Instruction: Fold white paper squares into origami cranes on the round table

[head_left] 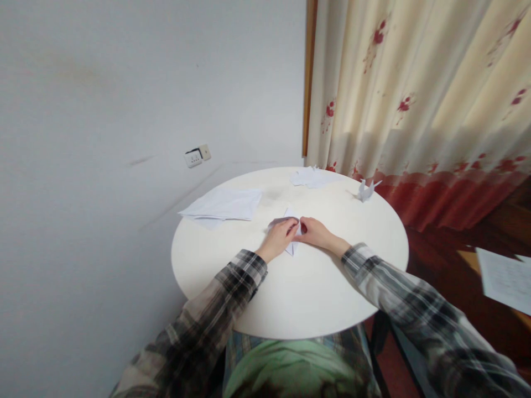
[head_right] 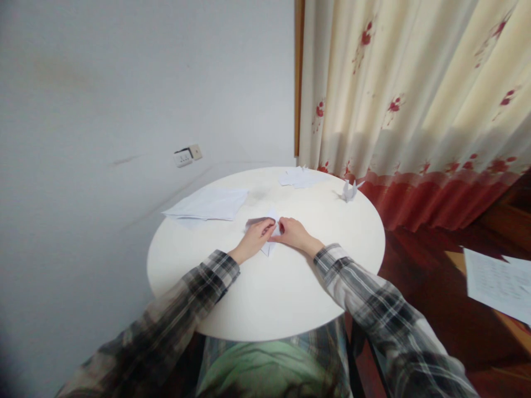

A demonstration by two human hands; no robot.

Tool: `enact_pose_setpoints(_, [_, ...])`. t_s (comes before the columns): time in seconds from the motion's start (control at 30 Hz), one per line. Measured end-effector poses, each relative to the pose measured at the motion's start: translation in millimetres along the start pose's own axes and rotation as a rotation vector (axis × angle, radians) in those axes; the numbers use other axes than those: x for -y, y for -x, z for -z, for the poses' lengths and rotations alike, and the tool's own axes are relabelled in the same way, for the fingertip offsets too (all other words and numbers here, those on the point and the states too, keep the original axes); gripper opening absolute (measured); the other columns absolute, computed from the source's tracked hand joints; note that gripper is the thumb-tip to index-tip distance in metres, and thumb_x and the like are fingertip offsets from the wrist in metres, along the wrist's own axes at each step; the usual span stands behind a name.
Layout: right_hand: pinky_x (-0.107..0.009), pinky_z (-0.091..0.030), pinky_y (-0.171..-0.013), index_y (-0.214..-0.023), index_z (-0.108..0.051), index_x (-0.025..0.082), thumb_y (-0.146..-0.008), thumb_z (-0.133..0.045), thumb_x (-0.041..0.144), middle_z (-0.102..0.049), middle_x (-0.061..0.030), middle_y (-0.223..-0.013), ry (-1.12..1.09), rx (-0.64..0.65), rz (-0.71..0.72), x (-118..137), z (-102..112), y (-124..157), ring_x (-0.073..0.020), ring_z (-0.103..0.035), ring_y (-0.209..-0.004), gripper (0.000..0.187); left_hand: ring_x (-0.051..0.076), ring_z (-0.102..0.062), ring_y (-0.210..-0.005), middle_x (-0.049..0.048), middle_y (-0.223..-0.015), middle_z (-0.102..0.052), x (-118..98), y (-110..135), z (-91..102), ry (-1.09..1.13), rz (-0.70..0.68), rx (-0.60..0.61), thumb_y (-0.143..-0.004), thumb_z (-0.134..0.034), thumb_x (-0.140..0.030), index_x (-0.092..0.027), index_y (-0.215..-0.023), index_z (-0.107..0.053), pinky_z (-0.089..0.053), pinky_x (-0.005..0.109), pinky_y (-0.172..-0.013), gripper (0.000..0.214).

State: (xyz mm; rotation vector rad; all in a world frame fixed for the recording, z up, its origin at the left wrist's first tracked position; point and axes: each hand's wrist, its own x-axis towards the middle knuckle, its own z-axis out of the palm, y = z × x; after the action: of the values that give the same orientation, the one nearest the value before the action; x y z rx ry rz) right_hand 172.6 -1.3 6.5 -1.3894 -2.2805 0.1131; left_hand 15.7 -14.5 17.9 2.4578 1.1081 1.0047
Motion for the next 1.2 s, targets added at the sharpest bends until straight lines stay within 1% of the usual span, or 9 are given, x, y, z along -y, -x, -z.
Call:
enact_pose_setpoints(0.27, [-0.022, -0.03, -0.053, -0.074, -0.052, 0.016, -0.066, -0.06, 0.055, -0.055, -0.0013, -0.067, 0.002, -0.009, 0.007, -1, -1, 0, -0.0108, -0.044, -0.057, 0.041, 0.013, -0.055, -0.073, 0.0008, -0.081, -0.06, 3, 0, -1.6, 0.03, -0.012, 0.014, -0.086, -0.038, -0.027, -0.019, -0.087, -0.055, -0.041, 0.022, -0.066, 0.02])
enact_pose_setpoints(0.47, [-0.022, -0.029, -0.052, -0.075, -0.052, 0.016, -0.067, -0.058, 0.056, -0.055, -0.0015, -0.067, 0.004, 0.009, -0.001, 0, 1, -1, -0.0108, -0.044, -0.057, 0.042, 0.013, -0.055, -0.074, 0.0007, -0.082, -0.061, 3, -1, -1.9, 0.054, -0.016, 0.023, -0.085, -0.039, -0.028, -0.018, -0.086, -0.054, -0.042, 0.022, -0.067, 0.018])
enact_pose_setpoints(0.57, [-0.022, -0.029, -0.052, -0.074, -0.052, 0.016, -0.067, -0.058, 0.057, -0.056, -0.0018, -0.067, -0.004, 0.015, -0.008, 1, 1, 0, -0.0107, -0.044, -0.056, 0.042, 0.013, -0.056, -0.073, 0.0008, -0.079, -0.06, 5, -1, -2.3, 0.024, 0.025, 0.024, -0.085, -0.041, -0.03, -0.018, -0.087, -0.054, -0.042, 0.023, -0.065, 0.018])
enact_pose_setpoints(0.67, [-0.022, -0.029, -0.052, -0.073, -0.051, 0.016, -0.067, -0.059, 0.054, -0.056, -0.0017, -0.066, -0.011, 0.012, -0.007, 0, 1, 0, -0.0108, -0.044, -0.056, 0.039, 0.015, -0.056, -0.074, 0.0021, -0.081, -0.061, 8, -1, -3.2, -0.048, 0.06, 0.04, -0.082, -0.047, -0.03, -0.017, -0.087, -0.056, -0.042, 0.023, -0.066, 0.017])
enact_pose_setpoints(0.83, [-0.022, -0.029, -0.053, -0.075, -0.05, 0.017, -0.066, -0.06, 0.054, -0.056, -0.0016, -0.067, -0.041, 0.002, -0.005, -1, 0, 0, -0.0111, -0.045, -0.057, 0.039, 0.017, -0.058, -0.077, 0.0053, -0.082, -0.064, 15, -3, -5.2, -0.091, 0.057, 0.049, -0.079, -0.052, -0.03, -0.014, -0.084, -0.061, -0.043, 0.025, -0.07, 0.019])
enact_pose_setpoints(1.03, [-0.022, -0.029, -0.053, -0.077, -0.051, 0.017, -0.063, -0.063, 0.055, -0.056, -0.0015, -0.069, -0.05, 0.009, -0.011, 0, 1, 1, -0.0116, -0.045, -0.059, 0.042, 0.018, -0.06, -0.079, 0.0081, -0.088, -0.066, 27, -7, -10.2, 0.01, 0.114, 0.075, -0.074, -0.057, -0.023, -0.012, -0.083, -0.065, -0.044, 0.027, -0.072, 0.016])
enact_pose_setpoints(1.2, [-0.022, -0.029, -0.052, -0.076, -0.05, 0.017, -0.063, -0.063, 0.053, -0.055, -0.0009, -0.068, -0.051, 0.018, -0.007, -1, 1, 1, -0.0115, -0.045, -0.058, 0.04, 0.016, -0.06, -0.076, 0.0068, -0.084, -0.067, 26, -5, -12.8, 0.153, 0.171, 0.057, -0.073, -0.057, -0.025, -0.011, -0.083, -0.065, -0.045, 0.025, -0.07, 0.019])
